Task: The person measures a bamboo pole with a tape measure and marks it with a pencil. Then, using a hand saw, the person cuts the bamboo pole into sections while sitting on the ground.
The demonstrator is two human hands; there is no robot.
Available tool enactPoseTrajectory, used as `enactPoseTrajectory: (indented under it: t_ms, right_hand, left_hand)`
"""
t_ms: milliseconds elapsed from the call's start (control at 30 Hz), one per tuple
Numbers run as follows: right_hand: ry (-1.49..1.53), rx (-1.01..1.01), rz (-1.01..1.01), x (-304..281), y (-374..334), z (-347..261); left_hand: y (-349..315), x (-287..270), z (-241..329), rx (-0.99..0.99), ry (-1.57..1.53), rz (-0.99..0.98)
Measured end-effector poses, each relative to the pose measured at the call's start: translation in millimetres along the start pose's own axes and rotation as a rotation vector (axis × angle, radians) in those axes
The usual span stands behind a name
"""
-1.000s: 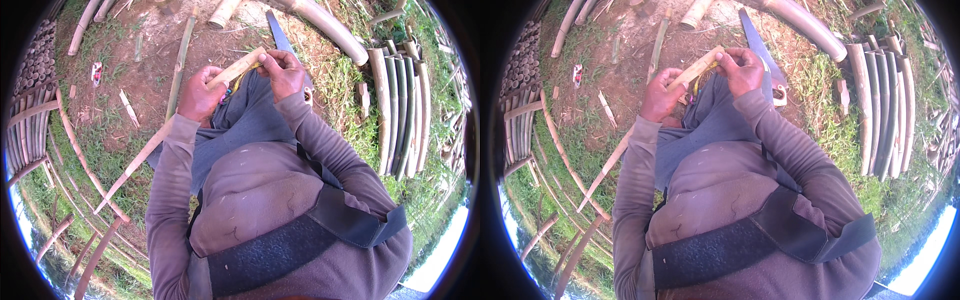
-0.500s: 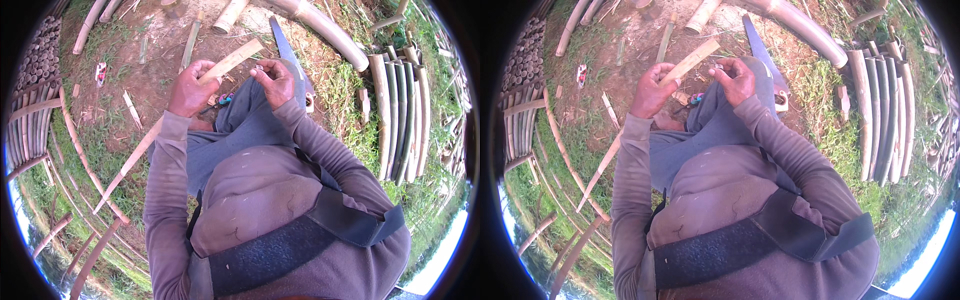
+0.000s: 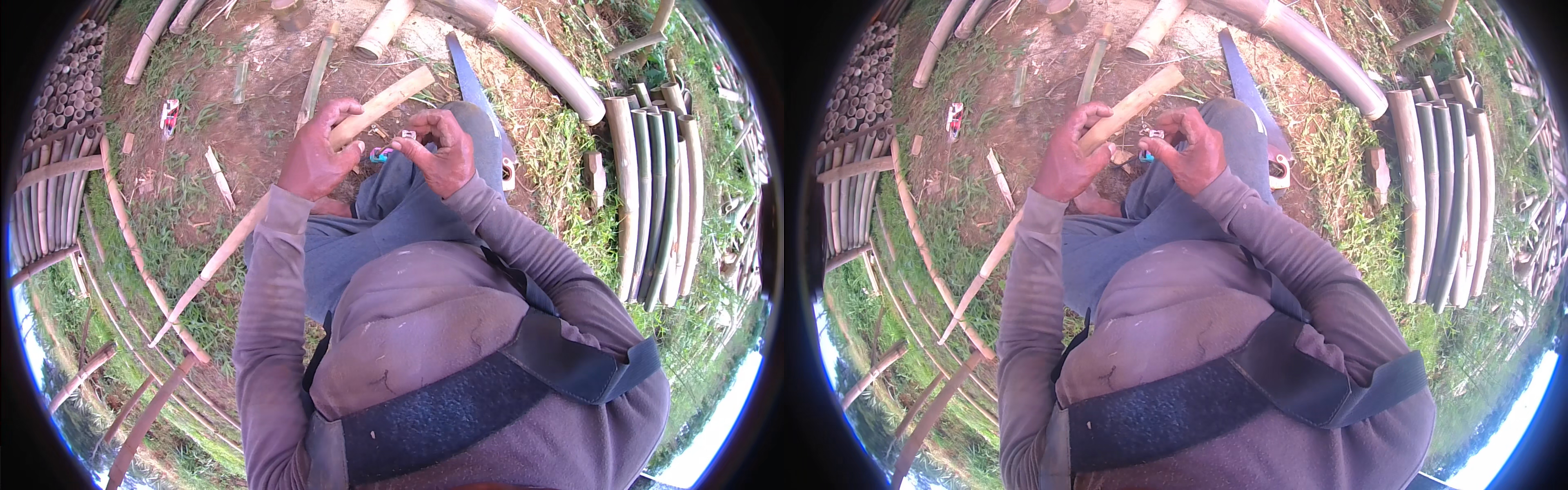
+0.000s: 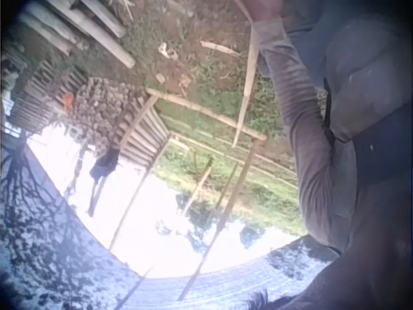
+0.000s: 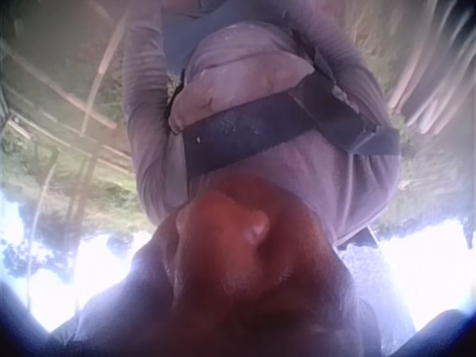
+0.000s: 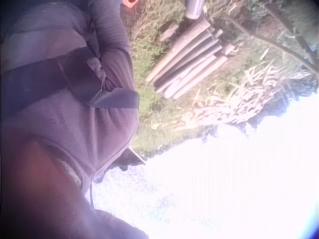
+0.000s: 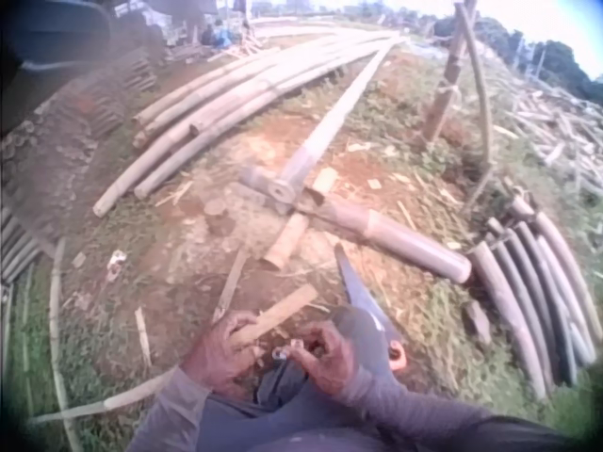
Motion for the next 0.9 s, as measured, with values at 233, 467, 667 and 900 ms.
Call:
enactPoseTrajectory:
  t_ms: [233,467,667,900]
  right_hand:
    - [-0.018,-0.266,0.019,-6,8,-78]
    - [-0.187,-0.478,-0.165,39,0,-42]
    - [0.5,0.128,-0.603,100,-36,-2]
    - [0.418,0.221,-0.475,70,-61,24]
  left_hand:
    - [-12,5,28,0.295,0.268,-0.008]
    - [-9,-19,75,0.246,0.239,0.108]
    - [-13,-17,101,0.141,0.167,0.07]
    - [-11,-18,81,-0.079,0.03,0.016]
Point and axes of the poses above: each hand's wrist, its own y-axis towards the middle knuckle, its own x-axis out of the palm, z = x × y, the point moved 8 cm from there along y, towards the middle knuckle, and after that the axes turned 14 degrees about -y, right-handed, at the moved point
